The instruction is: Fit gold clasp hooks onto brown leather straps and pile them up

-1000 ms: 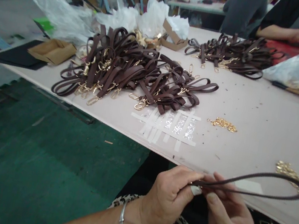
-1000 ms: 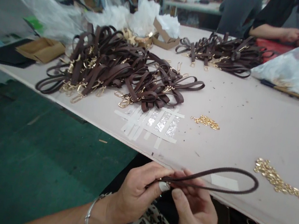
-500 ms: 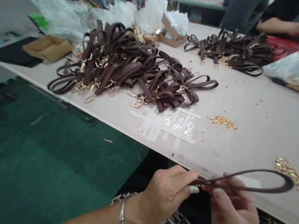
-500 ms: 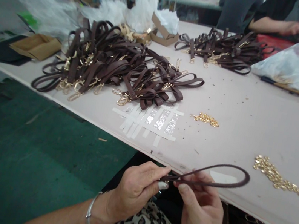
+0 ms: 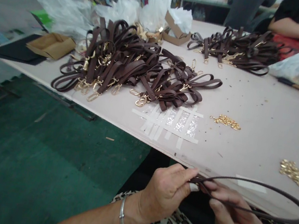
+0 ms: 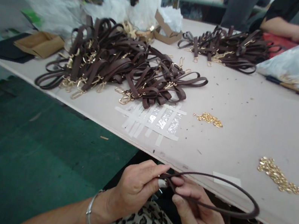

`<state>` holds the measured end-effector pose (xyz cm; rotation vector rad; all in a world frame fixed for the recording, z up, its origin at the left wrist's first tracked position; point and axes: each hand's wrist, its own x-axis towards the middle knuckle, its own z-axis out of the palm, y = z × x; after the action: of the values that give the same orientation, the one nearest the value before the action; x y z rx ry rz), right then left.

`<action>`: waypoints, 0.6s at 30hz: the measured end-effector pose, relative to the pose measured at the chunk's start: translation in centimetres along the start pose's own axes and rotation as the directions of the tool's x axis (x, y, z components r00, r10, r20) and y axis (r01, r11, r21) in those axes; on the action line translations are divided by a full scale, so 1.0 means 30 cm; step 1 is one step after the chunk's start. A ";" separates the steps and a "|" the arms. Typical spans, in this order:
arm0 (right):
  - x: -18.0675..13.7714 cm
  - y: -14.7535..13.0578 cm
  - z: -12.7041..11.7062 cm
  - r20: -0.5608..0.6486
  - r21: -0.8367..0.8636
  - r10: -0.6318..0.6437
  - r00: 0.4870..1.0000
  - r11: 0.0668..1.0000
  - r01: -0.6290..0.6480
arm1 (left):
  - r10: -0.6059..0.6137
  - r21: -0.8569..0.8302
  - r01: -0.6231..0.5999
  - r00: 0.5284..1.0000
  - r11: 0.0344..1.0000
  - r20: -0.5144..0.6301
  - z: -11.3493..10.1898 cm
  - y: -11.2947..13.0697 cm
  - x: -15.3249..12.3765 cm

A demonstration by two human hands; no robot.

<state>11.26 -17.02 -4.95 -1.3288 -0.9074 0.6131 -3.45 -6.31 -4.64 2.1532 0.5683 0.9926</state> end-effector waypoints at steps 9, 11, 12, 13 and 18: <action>0.004 0.003 -0.013 -0.053 -0.068 -0.029 0.998 0.997 0.026 | -0.057 -0.097 0.057 0.998 0.994 -0.002 0.006 0.004 -0.003; 0.005 0.011 -0.006 -0.158 -0.006 0.038 0.987 0.999 -0.040 | -0.095 -0.152 0.098 0.995 0.983 0.025 0.001 0.008 0.003; 0.005 0.011 0.001 -0.198 0.033 0.084 0.977 0.996 -0.079 | -0.113 -0.179 0.119 0.993 0.977 0.045 -0.002 0.012 0.006; 0.005 0.008 0.008 -0.204 0.065 0.130 0.970 0.991 -0.119 | -0.129 -0.199 0.139 0.990 0.970 0.062 -0.005 0.016 0.007; 0.002 -0.013 0.031 0.040 0.096 0.221 0.974 0.970 -0.224 | -0.107 -0.203 0.150 0.973 0.968 0.205 0.017 0.010 -0.002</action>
<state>10.47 -16.54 -4.57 -1.3440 -0.7456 0.8429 -3.06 -6.75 -4.68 1.9630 0.4760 0.7293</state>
